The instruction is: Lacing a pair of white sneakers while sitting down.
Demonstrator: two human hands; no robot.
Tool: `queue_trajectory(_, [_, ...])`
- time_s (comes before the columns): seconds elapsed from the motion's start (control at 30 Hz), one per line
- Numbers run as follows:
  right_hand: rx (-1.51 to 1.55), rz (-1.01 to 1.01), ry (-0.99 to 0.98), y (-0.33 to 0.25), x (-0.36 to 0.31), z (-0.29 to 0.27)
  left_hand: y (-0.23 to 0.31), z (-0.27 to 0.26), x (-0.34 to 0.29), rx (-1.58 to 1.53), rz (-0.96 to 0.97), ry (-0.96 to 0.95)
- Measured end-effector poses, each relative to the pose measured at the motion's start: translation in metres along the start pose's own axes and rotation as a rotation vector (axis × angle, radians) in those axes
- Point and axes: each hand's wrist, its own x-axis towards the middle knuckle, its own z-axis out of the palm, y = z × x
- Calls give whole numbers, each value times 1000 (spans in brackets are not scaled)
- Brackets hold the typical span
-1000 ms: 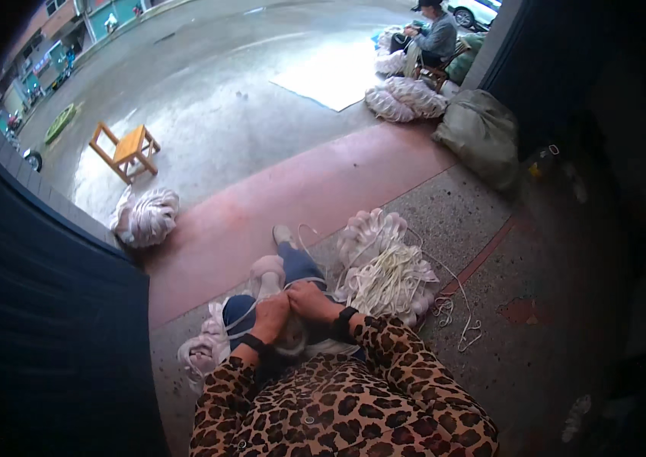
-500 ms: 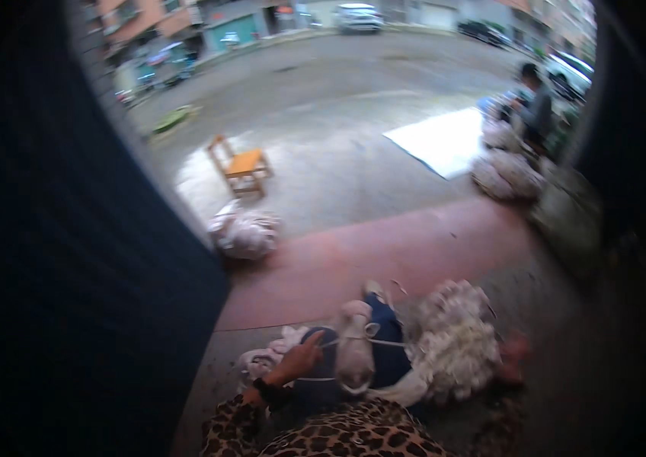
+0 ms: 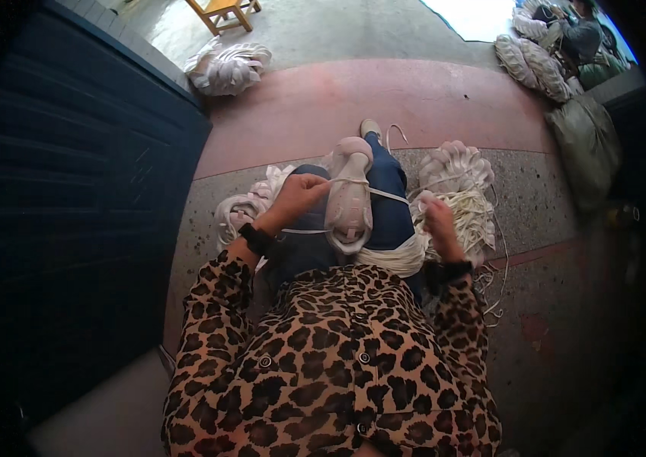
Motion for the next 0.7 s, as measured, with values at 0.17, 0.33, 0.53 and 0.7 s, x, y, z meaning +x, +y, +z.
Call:
queue_trajectory(0.17, [-601,-245,-82,9,32,95,14,42,70,172,67,5])
queue_trajectory(0.33, [-1221,-489,-225,8,18,115,17,69,123,776,173,-89])
queue_trajectory(0.53, [-1061,-648,-172,57,-25,90,14,63,131,652,105,-146])
queue_trajectory(0.7, [-788,-488,95,34,-17,47,1,55,94,401,178,63])
